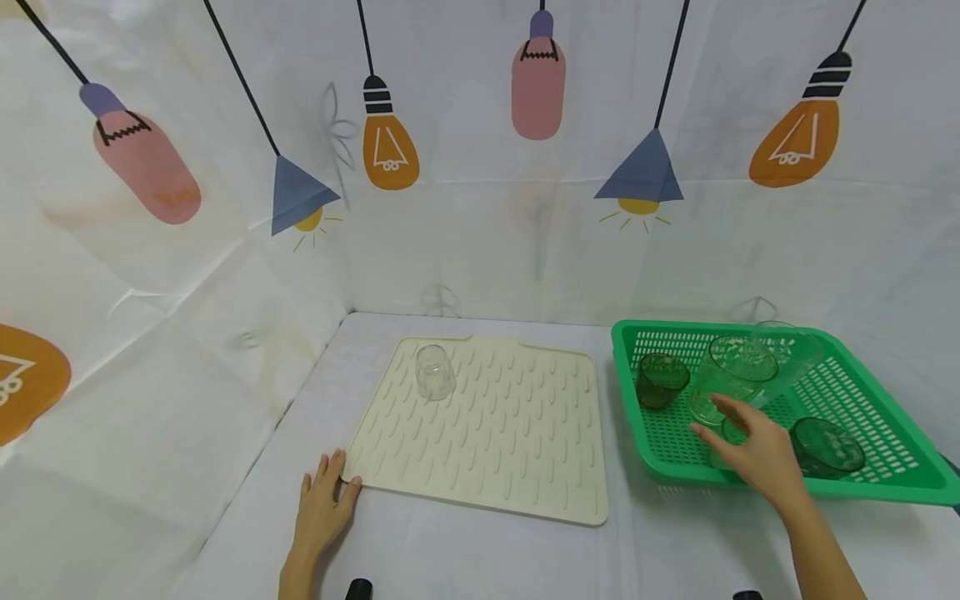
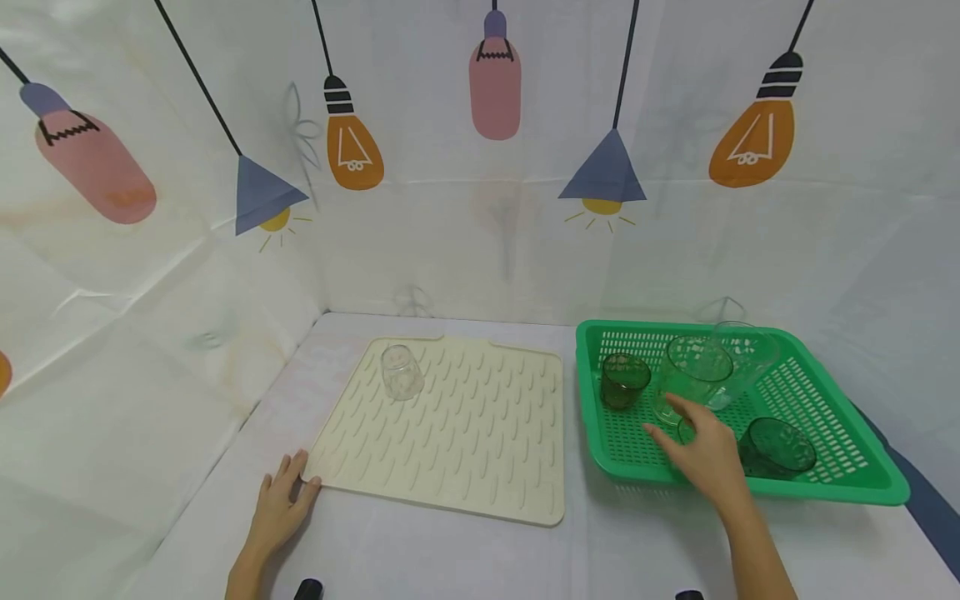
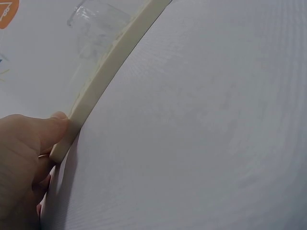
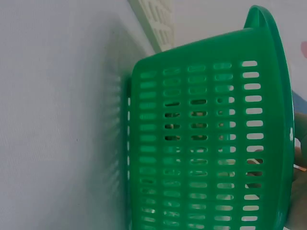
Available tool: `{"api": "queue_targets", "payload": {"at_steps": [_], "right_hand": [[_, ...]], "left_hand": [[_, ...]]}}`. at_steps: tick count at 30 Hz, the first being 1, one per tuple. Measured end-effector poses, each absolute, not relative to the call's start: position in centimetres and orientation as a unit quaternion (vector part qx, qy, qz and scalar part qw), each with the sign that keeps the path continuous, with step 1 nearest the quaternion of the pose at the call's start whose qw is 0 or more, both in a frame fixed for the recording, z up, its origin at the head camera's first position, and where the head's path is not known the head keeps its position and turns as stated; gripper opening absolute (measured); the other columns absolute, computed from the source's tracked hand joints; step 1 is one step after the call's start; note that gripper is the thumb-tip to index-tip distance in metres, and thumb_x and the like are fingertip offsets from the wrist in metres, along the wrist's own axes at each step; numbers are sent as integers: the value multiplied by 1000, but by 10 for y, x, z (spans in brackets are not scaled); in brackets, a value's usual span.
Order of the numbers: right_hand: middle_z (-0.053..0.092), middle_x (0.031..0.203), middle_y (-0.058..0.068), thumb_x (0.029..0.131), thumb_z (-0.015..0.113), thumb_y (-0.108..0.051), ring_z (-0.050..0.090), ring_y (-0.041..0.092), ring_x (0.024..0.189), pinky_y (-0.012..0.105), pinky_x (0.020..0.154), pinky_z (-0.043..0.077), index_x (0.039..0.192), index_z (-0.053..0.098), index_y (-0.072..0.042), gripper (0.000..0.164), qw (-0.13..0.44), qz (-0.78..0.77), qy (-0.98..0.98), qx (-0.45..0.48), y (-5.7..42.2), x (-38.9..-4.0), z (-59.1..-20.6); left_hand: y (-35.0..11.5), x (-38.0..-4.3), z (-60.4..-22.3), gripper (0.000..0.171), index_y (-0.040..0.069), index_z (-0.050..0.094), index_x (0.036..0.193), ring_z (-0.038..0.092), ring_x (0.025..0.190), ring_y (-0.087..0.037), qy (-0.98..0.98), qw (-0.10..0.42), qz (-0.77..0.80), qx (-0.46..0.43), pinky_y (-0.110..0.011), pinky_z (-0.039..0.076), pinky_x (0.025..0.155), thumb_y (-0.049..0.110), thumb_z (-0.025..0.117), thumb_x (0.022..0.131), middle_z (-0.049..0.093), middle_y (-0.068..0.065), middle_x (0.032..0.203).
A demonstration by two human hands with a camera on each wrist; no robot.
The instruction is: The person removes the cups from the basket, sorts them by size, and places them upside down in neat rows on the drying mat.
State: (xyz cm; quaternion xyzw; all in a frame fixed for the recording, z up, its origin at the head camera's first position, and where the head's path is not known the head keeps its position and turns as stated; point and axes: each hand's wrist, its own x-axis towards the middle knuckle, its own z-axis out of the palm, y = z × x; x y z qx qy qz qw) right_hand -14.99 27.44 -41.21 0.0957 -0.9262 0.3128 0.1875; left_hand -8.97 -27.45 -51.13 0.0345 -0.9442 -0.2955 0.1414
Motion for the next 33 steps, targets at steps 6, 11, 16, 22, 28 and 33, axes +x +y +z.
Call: {"api": "queue_targets", "payload": {"at_steps": [6,11,16,22,28,33], "right_hand": [[59,113,34,80,75,-17,57,51,97,60,75,46,121,54,12,55,201,304,-924,114,274,-161,-408],[57,117,34,81,74,-17,55,52,101,62,78,46,124,52,12,57,192,315,-919,139,266,-177,-401],[53,122,34,83,72,-16,53,52,106,62,81,46,127,49,12,58,161,317,-921,159,262,-192,-394],[49,126,36,85,71,-19,50,53,108,62,83,45,130,44,14,62,128,308,-928,166,261,-206,-392],[44,130,37,85,70,-22,46,54,111,63,85,43,133,40,14,67,113,302,-932,167,259,-217,-394],[39,133,39,84,70,-24,41,55,115,66,88,38,134,38,15,71,106,293,-936,163,259,-226,-400]], "left_hand": [[-275,-90,-510,57,-17,39,133,26,130,-53,-946,127,-295,40,-66,11,106,16,59,91,37,-34,138],[-276,-90,-512,57,-17,39,132,27,130,-53,-946,132,-295,38,-66,10,106,16,59,91,37,-34,138],[-276,-91,-514,57,-17,40,132,27,129,-54,-946,137,-293,35,-66,11,106,16,60,90,38,-34,137],[-276,-90,-515,57,-17,39,132,27,130,-54,-947,133,-291,37,-66,11,106,16,59,90,38,-34,137],[-275,-90,-513,57,-18,39,131,28,129,-54,-946,138,-293,33,-66,12,105,14,60,90,38,-35,137],[-275,-89,-512,57,-18,39,131,27,129,-54,-945,138,-294,34,-67,12,105,14,60,90,38,-35,137]]}}
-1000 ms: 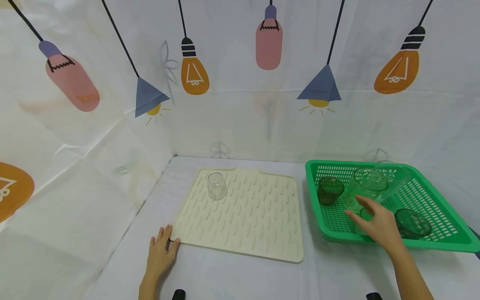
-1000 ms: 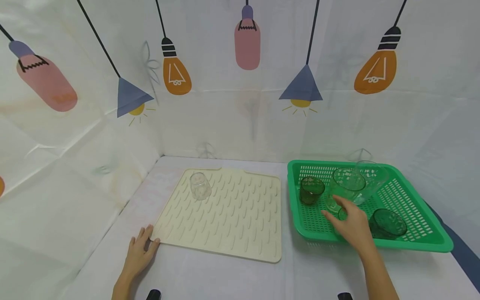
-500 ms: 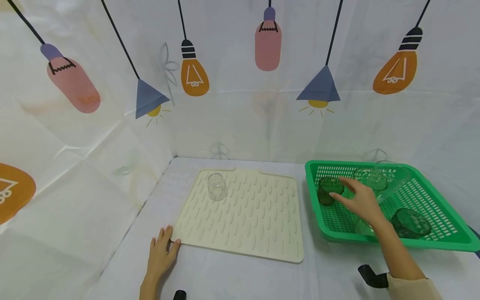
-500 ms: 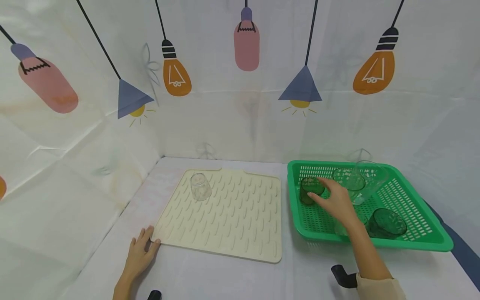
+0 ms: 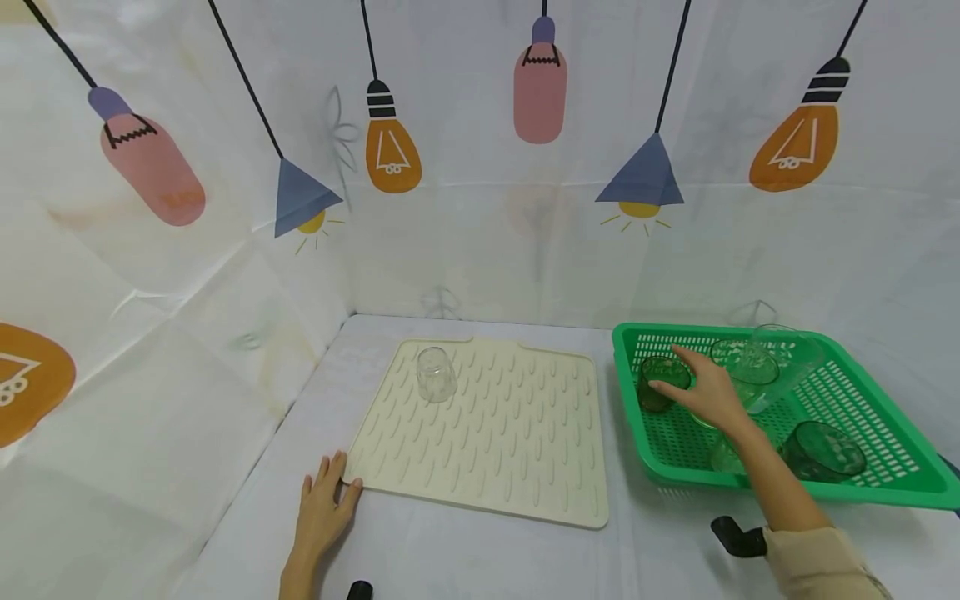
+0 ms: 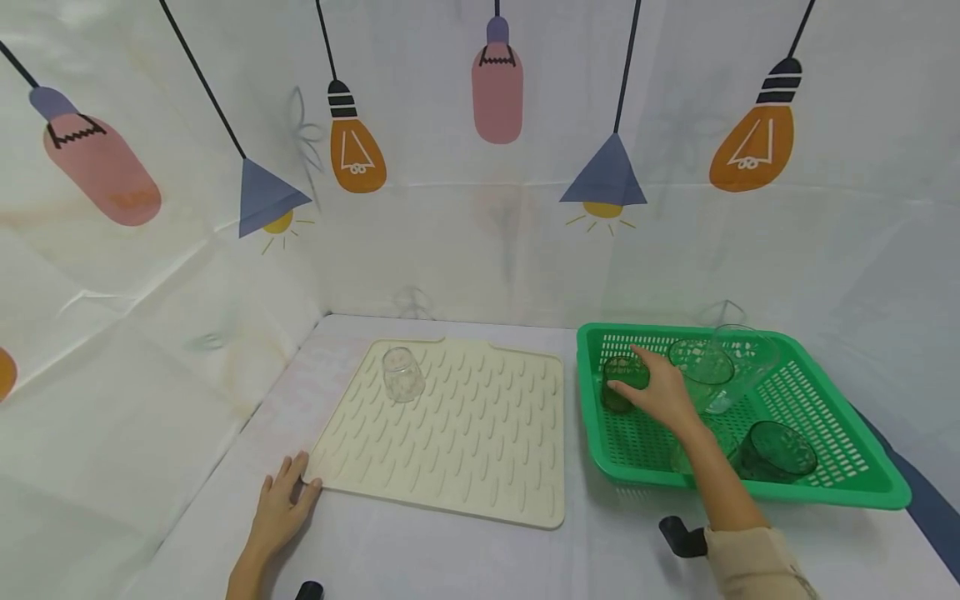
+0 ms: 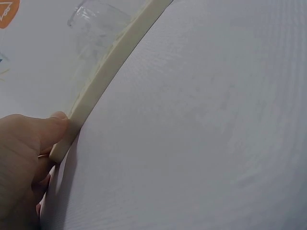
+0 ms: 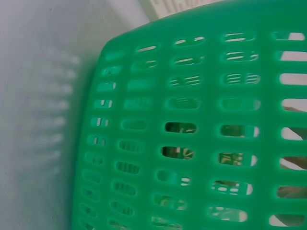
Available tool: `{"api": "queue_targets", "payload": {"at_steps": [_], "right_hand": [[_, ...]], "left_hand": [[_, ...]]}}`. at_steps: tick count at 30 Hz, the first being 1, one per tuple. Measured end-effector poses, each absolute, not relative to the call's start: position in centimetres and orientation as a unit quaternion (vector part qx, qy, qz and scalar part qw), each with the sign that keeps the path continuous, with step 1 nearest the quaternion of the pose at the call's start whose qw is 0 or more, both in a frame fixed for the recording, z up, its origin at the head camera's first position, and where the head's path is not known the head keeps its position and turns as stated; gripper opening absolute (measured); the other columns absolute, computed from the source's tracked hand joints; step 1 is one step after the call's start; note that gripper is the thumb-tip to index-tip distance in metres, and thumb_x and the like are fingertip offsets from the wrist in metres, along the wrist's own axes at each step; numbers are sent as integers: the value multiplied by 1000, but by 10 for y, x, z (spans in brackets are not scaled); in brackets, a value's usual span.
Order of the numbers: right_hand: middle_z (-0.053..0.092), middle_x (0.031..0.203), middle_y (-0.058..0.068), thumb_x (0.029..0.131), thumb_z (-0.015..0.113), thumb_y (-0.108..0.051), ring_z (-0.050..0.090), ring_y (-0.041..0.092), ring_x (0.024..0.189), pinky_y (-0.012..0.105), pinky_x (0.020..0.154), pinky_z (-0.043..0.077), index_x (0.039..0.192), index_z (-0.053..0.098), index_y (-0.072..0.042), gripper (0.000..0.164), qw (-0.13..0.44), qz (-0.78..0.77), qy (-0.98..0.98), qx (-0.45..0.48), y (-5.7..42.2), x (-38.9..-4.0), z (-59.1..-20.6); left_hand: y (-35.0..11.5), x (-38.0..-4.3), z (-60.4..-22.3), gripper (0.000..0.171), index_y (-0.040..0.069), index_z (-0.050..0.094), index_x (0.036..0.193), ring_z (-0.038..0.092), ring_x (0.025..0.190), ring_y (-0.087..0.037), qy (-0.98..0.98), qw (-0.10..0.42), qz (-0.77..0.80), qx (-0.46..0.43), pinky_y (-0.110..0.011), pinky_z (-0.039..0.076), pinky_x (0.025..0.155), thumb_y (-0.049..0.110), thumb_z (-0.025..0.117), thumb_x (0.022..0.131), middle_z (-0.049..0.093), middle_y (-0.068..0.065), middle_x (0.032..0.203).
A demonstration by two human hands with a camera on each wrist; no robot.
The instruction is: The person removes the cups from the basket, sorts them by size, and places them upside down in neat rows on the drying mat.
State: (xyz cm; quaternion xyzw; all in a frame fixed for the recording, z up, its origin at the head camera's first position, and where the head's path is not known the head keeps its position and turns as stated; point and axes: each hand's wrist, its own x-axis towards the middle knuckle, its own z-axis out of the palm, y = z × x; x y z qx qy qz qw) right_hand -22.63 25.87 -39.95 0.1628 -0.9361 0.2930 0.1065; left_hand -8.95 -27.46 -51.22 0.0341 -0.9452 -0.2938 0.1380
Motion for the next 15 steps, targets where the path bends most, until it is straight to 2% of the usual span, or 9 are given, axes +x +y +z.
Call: {"api": "queue_targets", "payload": {"at_steps": [5,15], "right_hand": [[36,134,40,84,70,-25,35,56,121,68,94,33,135,35,16,75,87,286,-942,153,259,-235,-405],[21,141,43,83,71,-24,24,59,125,70,95,29,139,24,18,85,36,267,-948,169,255,-247,-411]], "left_hand": [[-275,-89,-512,57,-18,39,132,27,129,-54,-946,133,-293,39,-66,11,106,14,60,90,38,-34,137],[-273,-89,-512,56,-17,40,131,28,128,-54,-944,144,-296,37,-66,12,105,14,60,89,39,-34,136]]}}
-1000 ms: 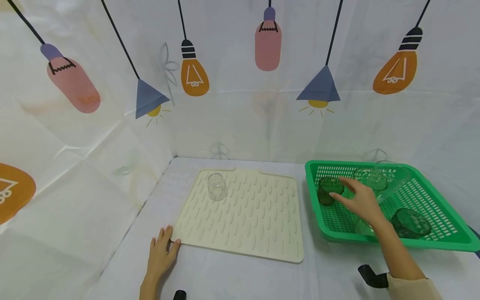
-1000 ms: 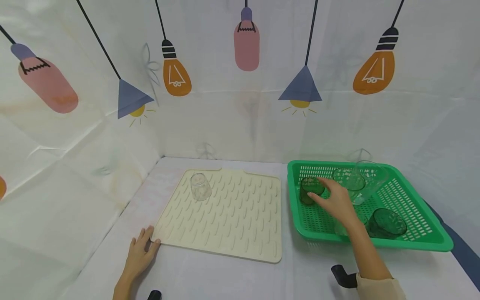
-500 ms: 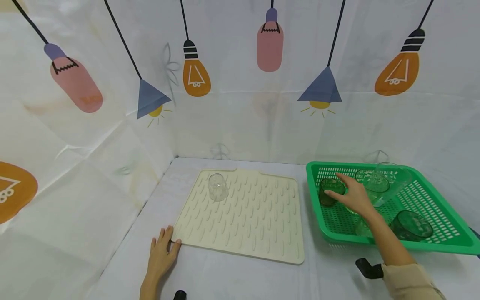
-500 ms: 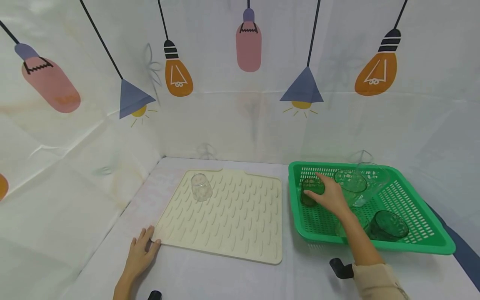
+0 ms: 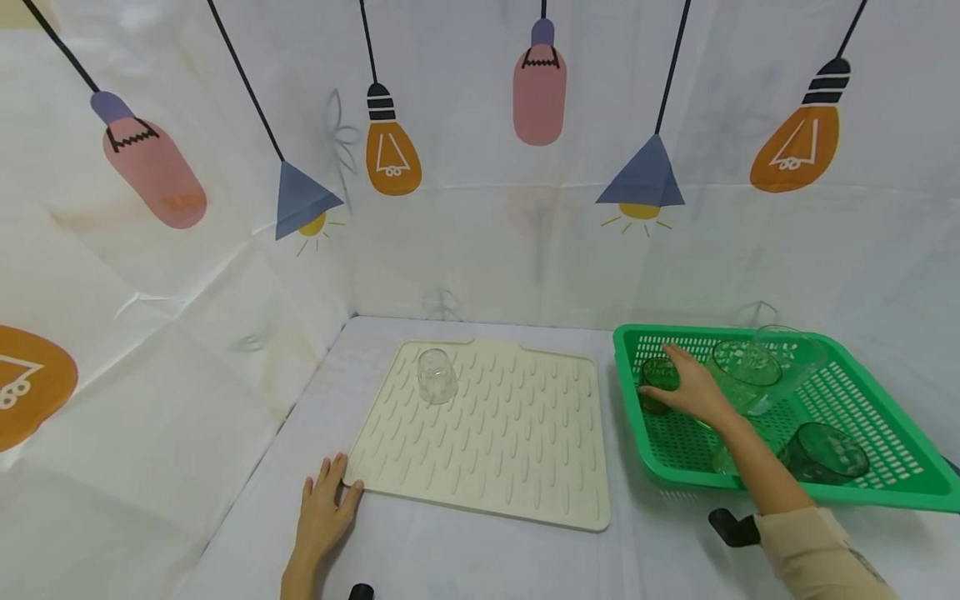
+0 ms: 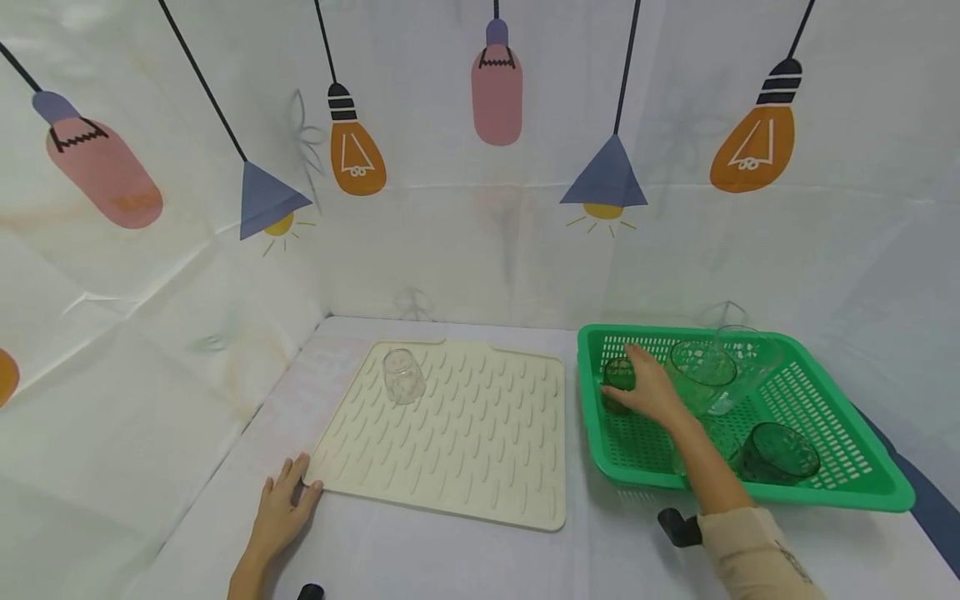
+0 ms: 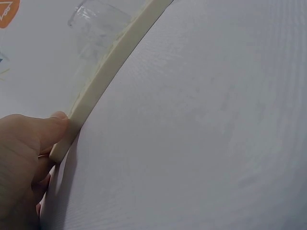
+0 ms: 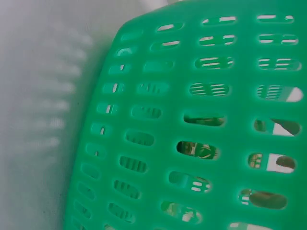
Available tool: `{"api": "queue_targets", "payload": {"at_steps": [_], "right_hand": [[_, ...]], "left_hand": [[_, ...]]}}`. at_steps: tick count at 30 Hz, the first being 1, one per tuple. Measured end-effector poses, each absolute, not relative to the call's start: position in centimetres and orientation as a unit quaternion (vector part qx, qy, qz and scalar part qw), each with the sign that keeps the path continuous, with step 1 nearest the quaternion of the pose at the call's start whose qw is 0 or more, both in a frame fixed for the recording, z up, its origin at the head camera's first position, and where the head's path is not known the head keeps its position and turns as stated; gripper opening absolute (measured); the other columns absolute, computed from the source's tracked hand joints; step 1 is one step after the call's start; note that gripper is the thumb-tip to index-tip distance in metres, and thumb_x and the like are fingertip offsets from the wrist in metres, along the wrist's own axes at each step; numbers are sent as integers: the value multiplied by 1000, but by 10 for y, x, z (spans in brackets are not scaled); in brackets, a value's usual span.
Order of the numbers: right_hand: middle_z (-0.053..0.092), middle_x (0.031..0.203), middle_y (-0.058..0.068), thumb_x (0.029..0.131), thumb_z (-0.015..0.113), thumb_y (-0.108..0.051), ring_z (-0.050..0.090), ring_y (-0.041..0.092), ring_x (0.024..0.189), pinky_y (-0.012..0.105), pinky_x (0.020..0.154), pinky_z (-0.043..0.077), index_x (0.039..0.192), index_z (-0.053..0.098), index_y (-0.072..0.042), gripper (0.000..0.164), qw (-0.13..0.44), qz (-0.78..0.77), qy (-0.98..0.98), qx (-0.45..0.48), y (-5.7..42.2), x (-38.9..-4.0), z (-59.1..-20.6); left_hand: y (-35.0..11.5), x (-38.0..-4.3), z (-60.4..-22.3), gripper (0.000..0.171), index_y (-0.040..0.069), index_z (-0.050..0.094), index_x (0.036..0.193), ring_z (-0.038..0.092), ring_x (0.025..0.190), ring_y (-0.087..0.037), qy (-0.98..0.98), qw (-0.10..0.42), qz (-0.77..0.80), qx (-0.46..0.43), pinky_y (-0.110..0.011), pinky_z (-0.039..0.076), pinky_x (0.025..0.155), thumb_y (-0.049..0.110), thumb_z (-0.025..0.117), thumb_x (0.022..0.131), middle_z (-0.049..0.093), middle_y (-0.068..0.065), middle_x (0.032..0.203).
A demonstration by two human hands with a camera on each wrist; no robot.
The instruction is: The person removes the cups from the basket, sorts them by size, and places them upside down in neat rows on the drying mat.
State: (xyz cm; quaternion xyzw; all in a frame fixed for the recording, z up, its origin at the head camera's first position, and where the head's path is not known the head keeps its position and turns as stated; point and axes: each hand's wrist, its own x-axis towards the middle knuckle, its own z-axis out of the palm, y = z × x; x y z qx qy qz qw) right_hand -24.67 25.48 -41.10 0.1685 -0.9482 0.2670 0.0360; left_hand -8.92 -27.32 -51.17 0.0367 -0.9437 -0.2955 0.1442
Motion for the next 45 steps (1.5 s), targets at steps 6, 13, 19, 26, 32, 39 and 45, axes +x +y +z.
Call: {"api": "queue_targets", "payload": {"at_steps": [6,13,19,26,32,39,45], "right_hand": [[13,140,48,82,72,-24,19,64,124,74,92,28,140,18,19,90,6,258,-951,169,255,-255,-414],[27,133,48,78,76,-27,29,62,119,69,91,34,134,24,24,92,-24,244,-951,188,260,-256,-415],[40,122,46,76,78,-28,44,59,107,61,81,46,131,24,25,94,-67,244,-951,176,266,-248,-414],[48,118,40,73,80,-30,50,53,105,57,79,49,130,29,18,91,-78,282,-937,192,270,-237,-414],[48,122,37,71,82,-26,47,52,111,58,86,47,130,33,16,87,-49,318,-925,202,270,-229,-412],[46,127,35,77,78,-19,47,49,114,55,85,48,137,30,13,83,-2,371,-909,192,272,-215,-398],[47,131,28,81,75,-17,51,13,112,16,79,48,141,30,6,78,24,421,-891,170,271,-201,-392]], "left_hand": [[-274,-89,-513,55,-18,41,130,29,128,-55,-943,150,-295,34,-66,12,105,14,60,89,40,-35,135],[-274,-89,-512,56,-18,41,131,28,128,-54,-944,145,-294,35,-66,12,105,14,60,89,40,-34,136],[-274,-90,-513,57,-17,40,132,27,130,-53,-946,134,-290,43,-66,12,106,16,60,90,39,-33,137],[-274,-89,-512,57,-17,38,133,26,131,-53,-948,125,-289,50,-65,10,107,16,59,91,37,-33,138],[-274,-89,-512,57,-17,39,133,26,130,-53,-948,127,-288,48,-65,11,106,17,59,91,38,-33,138],[-274,-90,-513,57,-19,42,129,30,127,-55,-942,149,-299,37,-68,14,103,14,62,88,41,-35,134],[-271,-90,-506,60,-17,45,128,30,128,-55,-935,139,-322,45,-68,14,104,18,66,84,43,-36,133]]}}
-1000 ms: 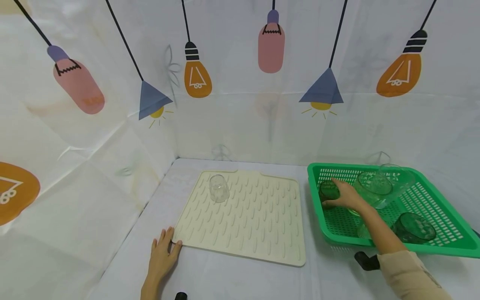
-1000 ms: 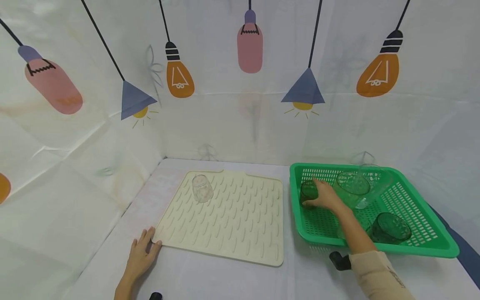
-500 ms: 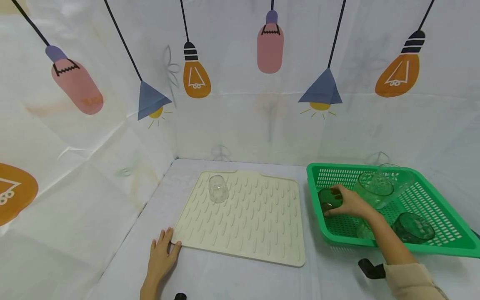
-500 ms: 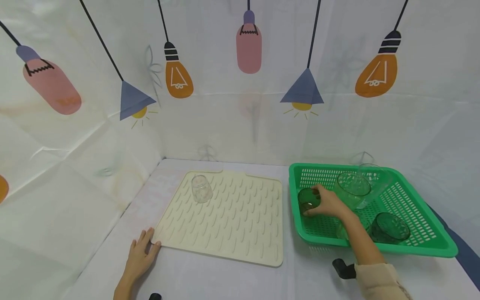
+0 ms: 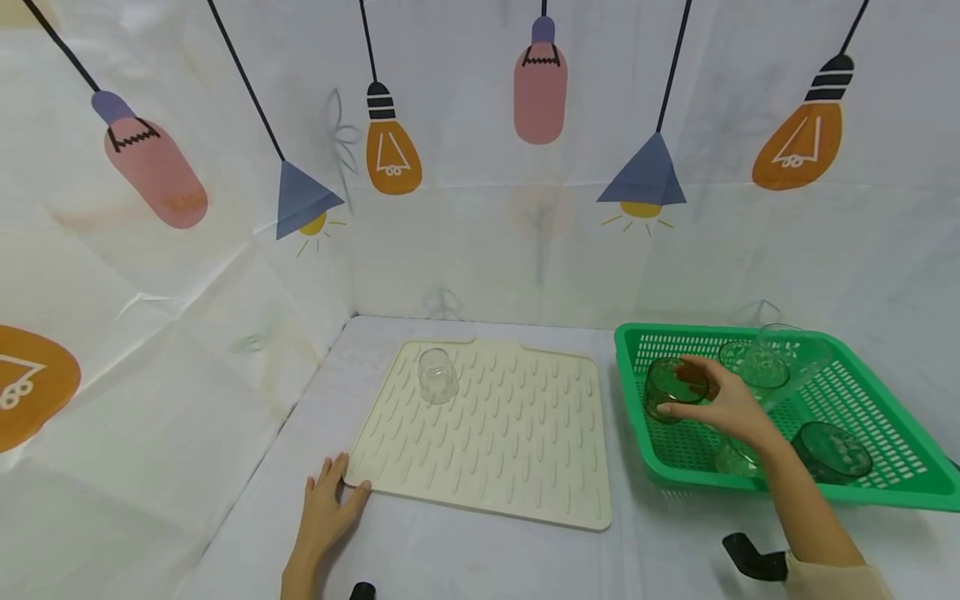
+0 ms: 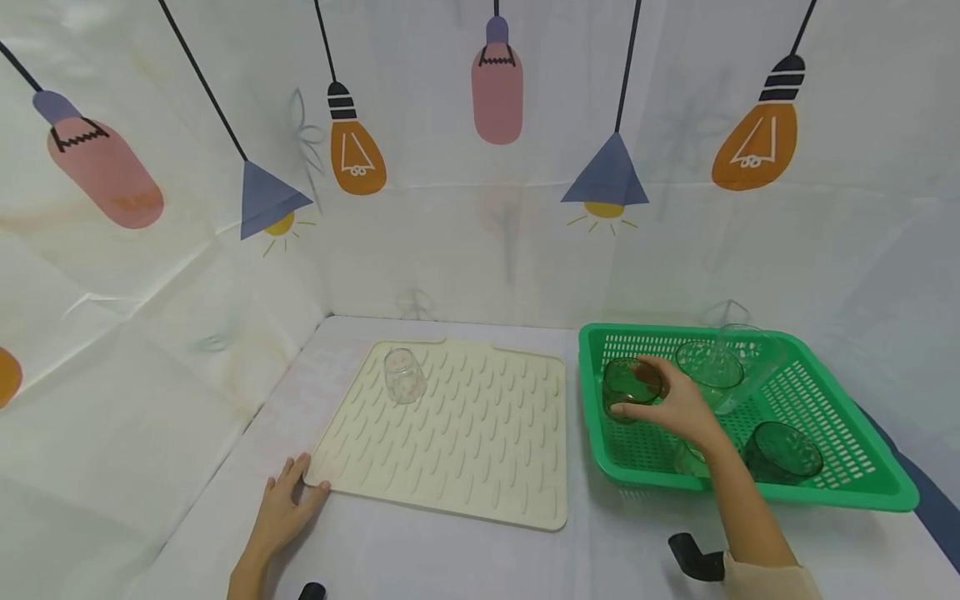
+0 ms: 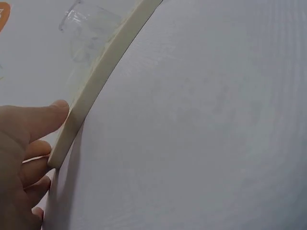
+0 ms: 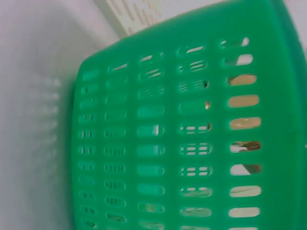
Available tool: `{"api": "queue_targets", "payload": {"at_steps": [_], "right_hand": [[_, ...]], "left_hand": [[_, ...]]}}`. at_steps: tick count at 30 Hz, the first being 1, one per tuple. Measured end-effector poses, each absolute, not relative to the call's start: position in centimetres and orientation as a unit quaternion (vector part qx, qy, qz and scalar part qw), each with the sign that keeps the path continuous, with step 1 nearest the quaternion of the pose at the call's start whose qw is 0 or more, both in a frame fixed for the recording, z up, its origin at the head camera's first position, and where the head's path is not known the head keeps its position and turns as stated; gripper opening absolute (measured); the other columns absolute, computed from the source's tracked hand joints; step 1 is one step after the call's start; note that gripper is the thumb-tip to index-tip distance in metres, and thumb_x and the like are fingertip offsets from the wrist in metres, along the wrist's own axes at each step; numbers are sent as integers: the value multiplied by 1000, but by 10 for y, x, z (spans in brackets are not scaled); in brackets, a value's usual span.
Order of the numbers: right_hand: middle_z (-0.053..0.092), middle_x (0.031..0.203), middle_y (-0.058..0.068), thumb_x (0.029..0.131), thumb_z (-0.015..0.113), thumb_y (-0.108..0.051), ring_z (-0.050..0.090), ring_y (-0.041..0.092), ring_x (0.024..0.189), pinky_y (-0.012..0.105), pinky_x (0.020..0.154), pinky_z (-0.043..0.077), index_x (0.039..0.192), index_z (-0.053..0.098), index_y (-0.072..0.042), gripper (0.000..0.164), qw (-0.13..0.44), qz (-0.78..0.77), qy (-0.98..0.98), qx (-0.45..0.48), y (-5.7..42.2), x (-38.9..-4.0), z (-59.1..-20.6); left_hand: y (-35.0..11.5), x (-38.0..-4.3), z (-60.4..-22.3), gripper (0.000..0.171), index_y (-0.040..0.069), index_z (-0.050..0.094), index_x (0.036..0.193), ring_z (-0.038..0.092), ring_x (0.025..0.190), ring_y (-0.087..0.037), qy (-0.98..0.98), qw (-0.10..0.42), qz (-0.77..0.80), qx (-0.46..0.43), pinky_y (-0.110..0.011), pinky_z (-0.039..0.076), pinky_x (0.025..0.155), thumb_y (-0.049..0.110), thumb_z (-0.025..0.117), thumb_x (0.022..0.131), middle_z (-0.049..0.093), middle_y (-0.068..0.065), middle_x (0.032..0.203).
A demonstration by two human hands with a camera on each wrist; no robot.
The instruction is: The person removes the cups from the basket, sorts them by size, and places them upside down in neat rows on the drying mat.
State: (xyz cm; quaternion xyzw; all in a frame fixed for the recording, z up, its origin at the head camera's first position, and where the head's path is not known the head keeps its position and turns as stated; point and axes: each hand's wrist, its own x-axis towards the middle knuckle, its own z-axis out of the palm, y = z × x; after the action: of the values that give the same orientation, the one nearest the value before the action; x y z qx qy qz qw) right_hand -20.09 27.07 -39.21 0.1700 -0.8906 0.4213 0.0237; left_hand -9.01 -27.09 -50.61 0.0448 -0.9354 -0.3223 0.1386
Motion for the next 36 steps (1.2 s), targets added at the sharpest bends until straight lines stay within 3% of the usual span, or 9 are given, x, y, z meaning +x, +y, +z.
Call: {"api": "queue_targets", "payload": {"at_steps": [4,9,11,18,26,30,36], "right_hand": [[50,130,19,83,73,-13,45,-12,106,6,81,42,142,31,4,75,37,463,-869,168,268,-192,-390],[54,126,-6,84,70,-7,48,-10,111,5,87,41,144,30,1,72,51,520,-837,164,261,-178,-386],[55,125,-8,85,69,-5,50,-7,113,6,88,40,144,31,-2,70,56,538,-825,165,258,-174,-384],[57,127,-5,83,63,10,54,2,115,12,88,46,143,32,1,68,45,619,-755,214,247,-168,-380],[57,129,0,78,64,17,53,5,119,16,96,43,140,33,6,70,36,643,-717,268,229,-163,-379],[57,129,1,77,64,19,53,6,119,17,97,43,140,35,4,72,37,647,-705,290,219,-161,-381],[57,129,6,75,64,21,53,9,120,19,98,43,139,35,7,72,36,658,-675,332,203,-163,-388]], "left_hand": [[-262,-90,-500,62,-15,47,126,30,128,-54,-931,143,-333,39,-68,21,104,20,70,81,45,-35,131],[-243,-94,-491,57,-17,51,119,40,118,-57,-913,220,-341,-37,-72,31,90,12,75,76,52,-37,121],[-234,-97,-484,54,-16,53,118,47,113,-55,-904,238,-350,-59,-70,35,89,9,75,76,55,-35,118],[-202,-105,-460,44,-3,62,116,61,105,-37,-875,205,-434,-66,-59,45,89,13,76,78,69,-16,104],[-173,-117,-448,40,3,63,116,67,96,-22,-850,189,-477,-122,-46,52,85,12,74,80,71,-2,101],[-160,-122,-443,37,5,63,117,67,94,-24,-831,180,-505,-149,-45,53,83,11,72,82,70,-2,101],[-134,-116,-404,38,-7,59,118,65,95,-37,-813,151,-533,-179,-53,51,82,1,68,82,68,-17,102]]}}
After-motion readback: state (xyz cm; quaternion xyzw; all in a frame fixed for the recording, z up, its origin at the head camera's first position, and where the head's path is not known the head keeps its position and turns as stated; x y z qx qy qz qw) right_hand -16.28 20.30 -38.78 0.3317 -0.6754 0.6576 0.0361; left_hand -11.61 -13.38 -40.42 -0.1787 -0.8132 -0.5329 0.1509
